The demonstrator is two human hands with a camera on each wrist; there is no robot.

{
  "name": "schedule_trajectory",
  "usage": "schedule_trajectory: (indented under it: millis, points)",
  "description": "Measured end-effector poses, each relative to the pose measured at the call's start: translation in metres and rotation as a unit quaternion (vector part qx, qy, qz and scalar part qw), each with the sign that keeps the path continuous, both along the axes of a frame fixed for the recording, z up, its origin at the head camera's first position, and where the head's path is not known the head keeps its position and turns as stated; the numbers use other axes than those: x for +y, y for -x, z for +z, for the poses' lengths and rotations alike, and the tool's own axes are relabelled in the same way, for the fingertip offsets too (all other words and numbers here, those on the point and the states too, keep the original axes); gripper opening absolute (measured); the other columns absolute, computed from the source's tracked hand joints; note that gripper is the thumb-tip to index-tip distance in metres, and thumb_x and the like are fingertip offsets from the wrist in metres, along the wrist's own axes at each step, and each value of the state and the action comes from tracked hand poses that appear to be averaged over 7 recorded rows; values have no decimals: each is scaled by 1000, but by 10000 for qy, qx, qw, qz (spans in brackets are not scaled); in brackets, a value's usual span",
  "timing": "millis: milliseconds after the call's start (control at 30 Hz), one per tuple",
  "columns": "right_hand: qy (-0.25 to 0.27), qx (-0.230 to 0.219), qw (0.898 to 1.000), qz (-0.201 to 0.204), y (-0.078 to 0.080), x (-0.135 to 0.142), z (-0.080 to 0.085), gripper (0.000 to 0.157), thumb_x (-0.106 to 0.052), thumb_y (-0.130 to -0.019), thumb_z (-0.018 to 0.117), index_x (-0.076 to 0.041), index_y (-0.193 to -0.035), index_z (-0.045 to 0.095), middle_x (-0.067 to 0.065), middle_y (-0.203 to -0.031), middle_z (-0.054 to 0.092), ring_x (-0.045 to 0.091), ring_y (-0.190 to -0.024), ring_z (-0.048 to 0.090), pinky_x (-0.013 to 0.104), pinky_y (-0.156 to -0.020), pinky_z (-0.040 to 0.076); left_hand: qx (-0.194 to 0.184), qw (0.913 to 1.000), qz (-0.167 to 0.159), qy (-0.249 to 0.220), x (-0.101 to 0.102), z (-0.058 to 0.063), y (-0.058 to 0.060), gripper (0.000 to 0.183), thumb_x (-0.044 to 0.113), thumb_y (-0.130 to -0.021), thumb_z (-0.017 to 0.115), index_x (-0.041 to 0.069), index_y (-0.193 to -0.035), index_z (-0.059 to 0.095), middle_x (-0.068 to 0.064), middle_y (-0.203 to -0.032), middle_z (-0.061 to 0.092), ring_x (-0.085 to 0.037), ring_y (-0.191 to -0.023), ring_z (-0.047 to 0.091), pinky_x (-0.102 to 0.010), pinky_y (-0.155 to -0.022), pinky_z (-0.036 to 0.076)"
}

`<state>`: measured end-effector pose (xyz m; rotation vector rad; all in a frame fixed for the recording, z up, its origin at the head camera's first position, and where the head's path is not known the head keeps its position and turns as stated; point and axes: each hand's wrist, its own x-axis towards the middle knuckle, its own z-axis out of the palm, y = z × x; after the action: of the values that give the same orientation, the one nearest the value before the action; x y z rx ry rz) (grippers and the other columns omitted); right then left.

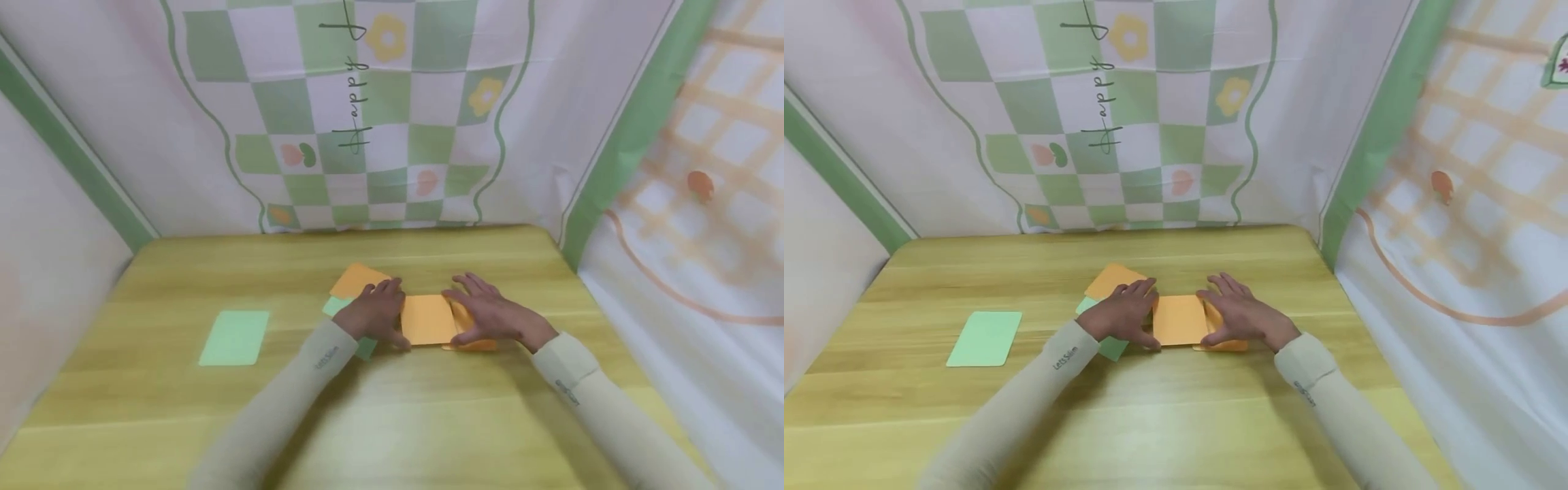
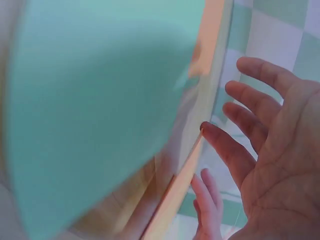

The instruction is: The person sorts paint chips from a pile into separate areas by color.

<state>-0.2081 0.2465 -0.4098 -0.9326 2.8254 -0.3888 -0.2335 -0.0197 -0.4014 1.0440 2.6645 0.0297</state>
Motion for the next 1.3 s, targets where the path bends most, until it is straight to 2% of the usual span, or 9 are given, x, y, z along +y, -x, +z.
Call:
schedule_trajectory:
  millis: [100,400,600,767,967,1200,1300]
  points:
    - [-28,-34,10000,-61,-4,10,-1,94,-56,-71,74,-6,-142,38,25,-147,23,43,-136,12,61,-104,17,129,9999,-96,-4,12,0,-2,93,69,-68,66,7,-133,45,-13,-153,15,-30,-138,17,-46,-110,19]
    - [45,-178,9992,-345,-17,38,-2,93,-55,-71,74,-8,-142,38,24,-147,24,43,-136,12,62,-104,16,-47,9998,-44,-194,37,1,-9,92,67,-68,69,7,-134,46,-12,-154,15,-29,-139,15,-47,-112,15]
    - [27,-341,9984,-454,-23,51,-2,93,-54,-72,74,-9,-144,36,24,-149,22,43,-137,10,61,-105,15,15,9998,-126,-177,50,0,-16,99,68,-70,65,5,-142,38,-12,-155,14,-29,-140,14,-43,-112,15]
    - [109,-403,9976,-553,-27,57,-3,93,-53,-72,74,-10,-145,35,23,-149,21,42,-137,9,61,-106,14,149,9996,-202,-132,56,-1,-19,98,69,-72,64,4,-141,39,-13,-154,15,-29,-140,14,-42,-112,16]
    - [271,-635,9956,-639,-27,54,-6,93,-53,-74,73,-11,-146,33,23,-150,17,42,-138,6,63,-105,13,40,9998,-90,-153,54,-5,-16,97,69,-70,65,5,-140,39,-12,-154,15,-30,-140,12,-42,-112,15]
    - [195,-681,9947,-739,-26,60,-5,93,-52,-73,74,-13,-147,32,23,-150,17,41,-138,5,63,-106,10,-29,9999,-81,-124,61,-7,-14,103,69,-72,62,4,-145,31,-13,-154,13,-30,-140,10,-41,-113,13]
    - [155,-752,9940,-779,-27,64,-4,94,-53,-74,73,-13,-147,31,23,-150,17,42,-138,5,64,-105,10,46,9999,-119,-92,65,-7,-15,99,68,-73,62,4,-144,34,-12,-153,16,-30,-140,12,-41,-112,15]
